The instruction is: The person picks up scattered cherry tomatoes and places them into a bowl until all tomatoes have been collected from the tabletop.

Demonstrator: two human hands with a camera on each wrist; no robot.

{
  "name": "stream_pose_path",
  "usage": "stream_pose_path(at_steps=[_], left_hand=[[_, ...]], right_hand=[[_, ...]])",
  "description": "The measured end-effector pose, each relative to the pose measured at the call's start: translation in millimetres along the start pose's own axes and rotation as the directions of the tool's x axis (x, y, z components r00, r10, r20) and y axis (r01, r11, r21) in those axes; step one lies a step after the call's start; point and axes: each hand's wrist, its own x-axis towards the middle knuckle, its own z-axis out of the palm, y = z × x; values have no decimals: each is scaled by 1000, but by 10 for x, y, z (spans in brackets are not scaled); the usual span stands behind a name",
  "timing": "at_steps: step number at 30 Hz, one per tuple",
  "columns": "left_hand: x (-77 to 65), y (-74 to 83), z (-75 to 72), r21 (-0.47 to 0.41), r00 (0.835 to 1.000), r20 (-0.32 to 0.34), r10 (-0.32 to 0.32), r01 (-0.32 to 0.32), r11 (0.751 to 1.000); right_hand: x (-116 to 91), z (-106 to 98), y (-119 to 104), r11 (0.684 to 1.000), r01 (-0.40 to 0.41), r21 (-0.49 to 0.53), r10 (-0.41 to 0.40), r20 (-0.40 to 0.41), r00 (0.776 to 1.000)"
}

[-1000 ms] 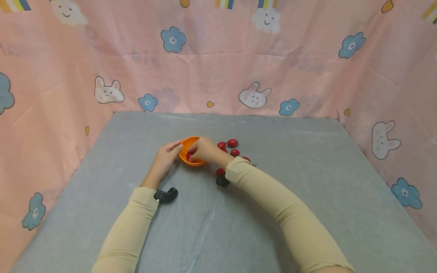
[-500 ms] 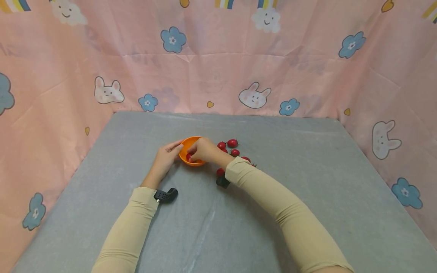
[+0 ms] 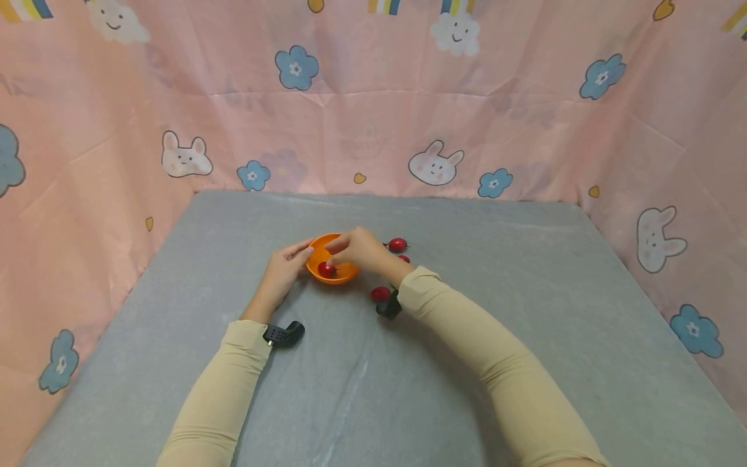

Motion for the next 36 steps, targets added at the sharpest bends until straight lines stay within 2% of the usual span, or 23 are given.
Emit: stream_pose_path(at_steps=[6, 11, 19, 24, 36], left_hand=[[0, 4, 5, 0, 1000, -8, -6, 6, 1000], [0, 5, 17, 4, 1000, -20, -15, 15, 1000], [3, 6, 12, 7, 1000, -20, -18, 19, 1000], [3, 5, 6, -3, 1000, -19, -22, 22, 1000], [16, 2, 22, -53, 1000, -25, -14, 13, 998]], right_hand=[[-61, -131, 64, 995, 10, 99, -9, -7, 1000], [-112, -280, 98, 986, 48, 157, -40, -53, 998], [-185, -539, 186, 977, 50, 207, -37, -71, 997], [-223, -675, 275, 972, 53, 227, -27, -118, 993], [-201, -849, 560, 963, 76, 260, -27, -187, 982]])
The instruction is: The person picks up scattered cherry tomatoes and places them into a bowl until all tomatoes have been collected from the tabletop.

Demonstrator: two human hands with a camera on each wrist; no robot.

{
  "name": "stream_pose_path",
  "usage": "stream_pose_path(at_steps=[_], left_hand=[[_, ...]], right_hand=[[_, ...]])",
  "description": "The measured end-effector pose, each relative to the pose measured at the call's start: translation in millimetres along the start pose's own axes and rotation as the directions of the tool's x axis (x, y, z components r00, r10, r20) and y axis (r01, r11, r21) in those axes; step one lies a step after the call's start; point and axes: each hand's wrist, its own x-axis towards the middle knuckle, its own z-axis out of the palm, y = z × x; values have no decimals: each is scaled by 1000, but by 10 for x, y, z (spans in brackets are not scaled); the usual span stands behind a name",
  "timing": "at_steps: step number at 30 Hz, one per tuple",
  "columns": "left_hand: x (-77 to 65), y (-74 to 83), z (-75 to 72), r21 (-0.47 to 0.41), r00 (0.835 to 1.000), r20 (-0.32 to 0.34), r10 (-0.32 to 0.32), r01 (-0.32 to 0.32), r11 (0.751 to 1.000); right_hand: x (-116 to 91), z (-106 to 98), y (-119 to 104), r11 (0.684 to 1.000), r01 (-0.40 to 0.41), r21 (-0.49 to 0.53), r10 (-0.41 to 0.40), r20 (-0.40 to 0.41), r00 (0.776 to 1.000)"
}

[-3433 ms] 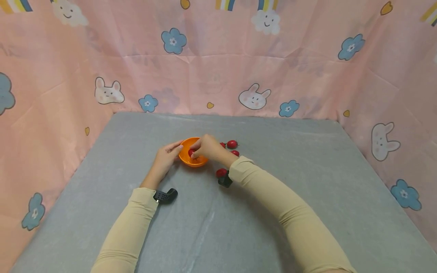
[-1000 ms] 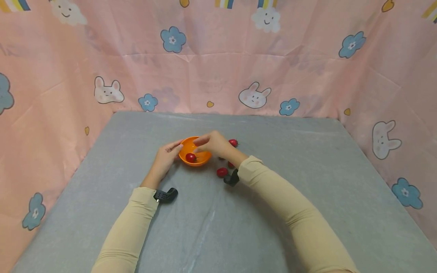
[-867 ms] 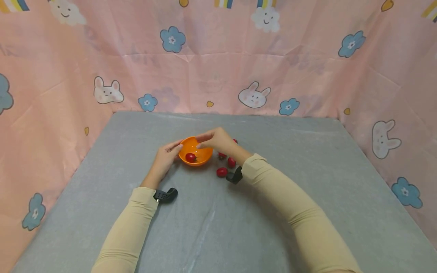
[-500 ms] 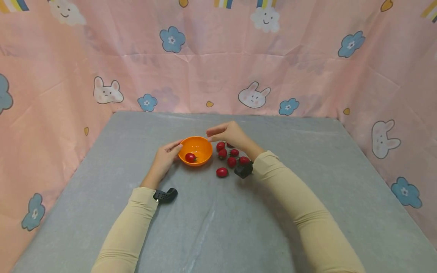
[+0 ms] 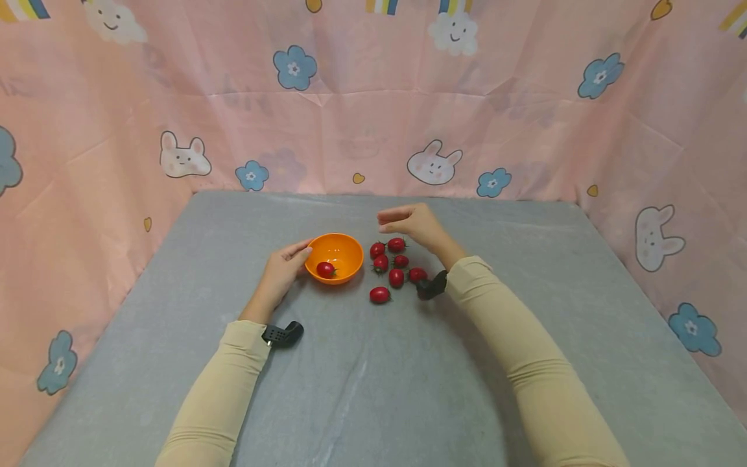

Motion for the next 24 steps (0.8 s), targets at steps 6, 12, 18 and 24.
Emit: stream_pose_path(at_steps=[6, 12, 18, 24], left_hand=[[-4, 13, 7, -10, 1000, 2, 1, -1, 1000], [-6, 13, 0, -7, 1000, 1, 6, -6, 1000], [7, -2, -5, 2, 1000, 1, -1, 1, 1000], [6, -2, -4, -2, 1000, 0, -3, 3, 1000]], right_hand=[[47, -74, 110, 1000, -9, 0, 9, -2, 1000], [62, -105, 178, 999, -25, -27, 25, -23, 999], [62, -118, 223, 998, -50, -24, 49, -51, 997], [92, -148, 297, 998, -62, -33, 60, -62, 996]])
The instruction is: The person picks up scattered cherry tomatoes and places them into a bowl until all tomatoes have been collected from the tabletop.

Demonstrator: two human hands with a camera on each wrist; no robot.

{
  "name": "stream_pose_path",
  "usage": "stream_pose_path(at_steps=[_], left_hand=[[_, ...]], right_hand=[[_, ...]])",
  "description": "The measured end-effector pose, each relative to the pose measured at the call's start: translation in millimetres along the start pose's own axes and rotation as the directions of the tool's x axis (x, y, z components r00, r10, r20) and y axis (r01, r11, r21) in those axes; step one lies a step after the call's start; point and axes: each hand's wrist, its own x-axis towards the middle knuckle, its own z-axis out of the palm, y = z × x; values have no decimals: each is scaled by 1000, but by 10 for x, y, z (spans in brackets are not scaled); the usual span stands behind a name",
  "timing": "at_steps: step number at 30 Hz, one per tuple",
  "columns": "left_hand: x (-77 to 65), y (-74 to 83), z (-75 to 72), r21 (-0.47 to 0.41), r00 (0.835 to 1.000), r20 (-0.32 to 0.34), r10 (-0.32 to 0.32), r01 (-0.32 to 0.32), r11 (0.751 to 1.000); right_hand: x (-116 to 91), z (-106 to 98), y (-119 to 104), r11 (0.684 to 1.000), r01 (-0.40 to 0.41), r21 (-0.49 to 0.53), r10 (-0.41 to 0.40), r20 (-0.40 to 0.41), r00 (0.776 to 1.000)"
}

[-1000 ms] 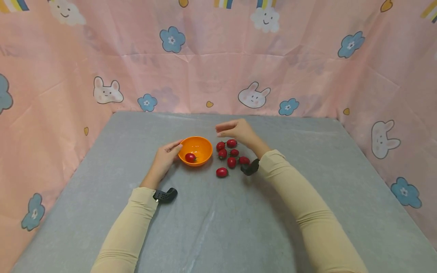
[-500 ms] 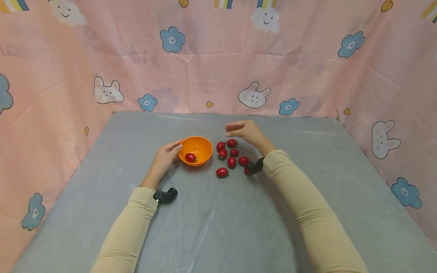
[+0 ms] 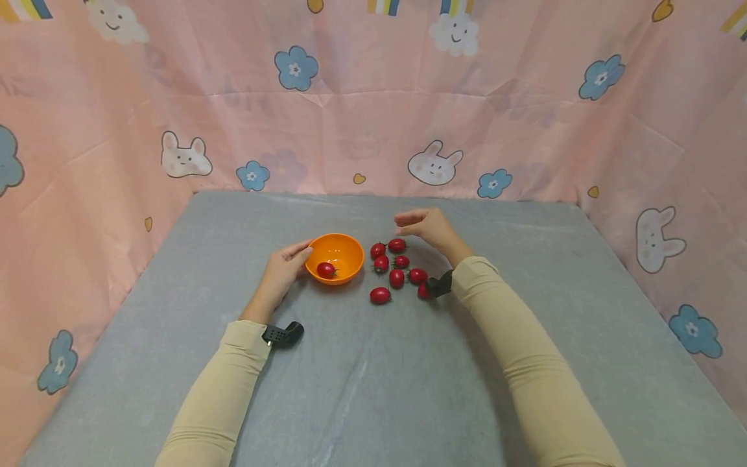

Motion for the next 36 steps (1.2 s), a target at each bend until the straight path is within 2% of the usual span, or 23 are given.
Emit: stream_pose_path(at_steps=[5, 18, 22, 27, 36], left_hand=[[-2, 5, 4, 9, 1000, -2, 0, 0, 1000], [-12, 3, -2, 26, 1000, -3, -13, 13, 1000], [-12, 1, -8, 23, 1000, -1, -8, 8, 1000], [-10, -9, -5, 27, 1000, -4, -13, 13, 1000], [-20, 4, -5, 34, 1000, -3, -13, 13, 999]], right_hand=[[9, -26, 34, 1000, 0, -6, 0, 11, 1000], [39, 2, 115, 997, -63, -43, 64, 25, 998], [33, 28, 116, 992, -102, -67, 104, 24, 994], [13, 65, 107, 988, -145, -45, 146, 35, 989], [6, 109, 121, 984, -158, -84, 161, 29, 987]])
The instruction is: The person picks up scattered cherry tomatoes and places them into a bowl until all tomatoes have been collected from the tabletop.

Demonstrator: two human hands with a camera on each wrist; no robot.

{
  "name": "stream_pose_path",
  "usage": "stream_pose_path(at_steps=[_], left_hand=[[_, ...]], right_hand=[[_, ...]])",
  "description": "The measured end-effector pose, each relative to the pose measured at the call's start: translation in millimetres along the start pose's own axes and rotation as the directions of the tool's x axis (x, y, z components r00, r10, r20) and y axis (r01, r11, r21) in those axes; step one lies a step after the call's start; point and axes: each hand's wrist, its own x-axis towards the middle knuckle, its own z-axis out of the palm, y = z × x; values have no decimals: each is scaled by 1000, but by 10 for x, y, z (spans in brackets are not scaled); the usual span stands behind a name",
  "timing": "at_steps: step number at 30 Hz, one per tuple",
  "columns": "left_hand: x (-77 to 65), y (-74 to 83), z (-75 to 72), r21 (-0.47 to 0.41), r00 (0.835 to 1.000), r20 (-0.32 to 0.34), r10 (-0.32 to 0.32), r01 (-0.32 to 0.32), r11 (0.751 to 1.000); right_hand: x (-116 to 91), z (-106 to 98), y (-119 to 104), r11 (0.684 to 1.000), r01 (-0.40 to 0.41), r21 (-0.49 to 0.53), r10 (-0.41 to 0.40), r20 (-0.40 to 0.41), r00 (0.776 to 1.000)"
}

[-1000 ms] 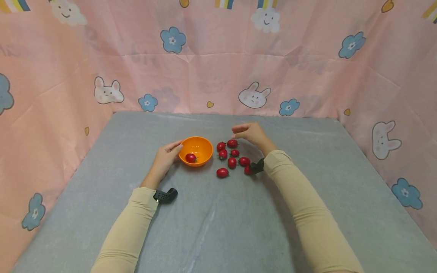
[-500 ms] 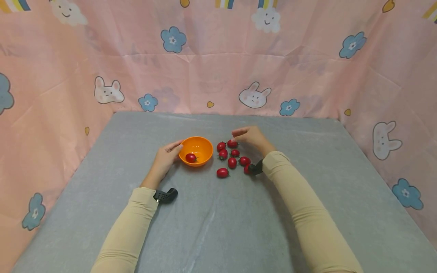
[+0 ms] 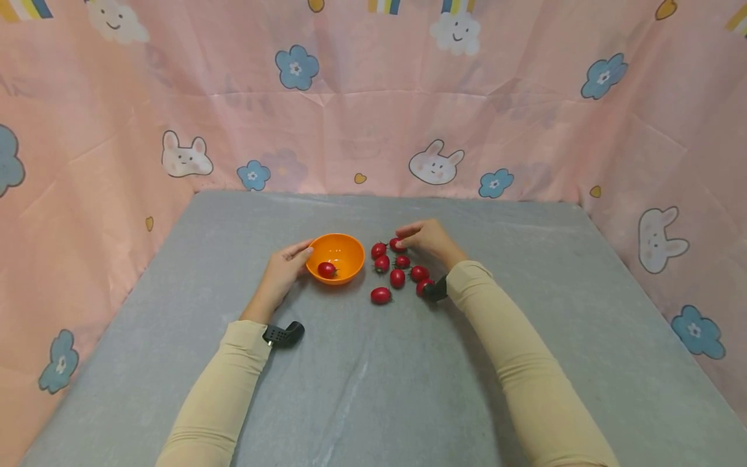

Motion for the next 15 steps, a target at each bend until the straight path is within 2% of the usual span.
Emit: stream_pose_path(at_steps=[6, 15], left_hand=[[-10, 10, 4, -10, 1000, 1, 10, -10, 1000], [-13, 27, 6, -1, 1000, -2, -6, 6, 1000]], right_hand=[[2, 19, 17, 999, 0, -50, 0, -1, 1000], [-5, 28, 17, 998, 0, -56, -2, -32, 999]])
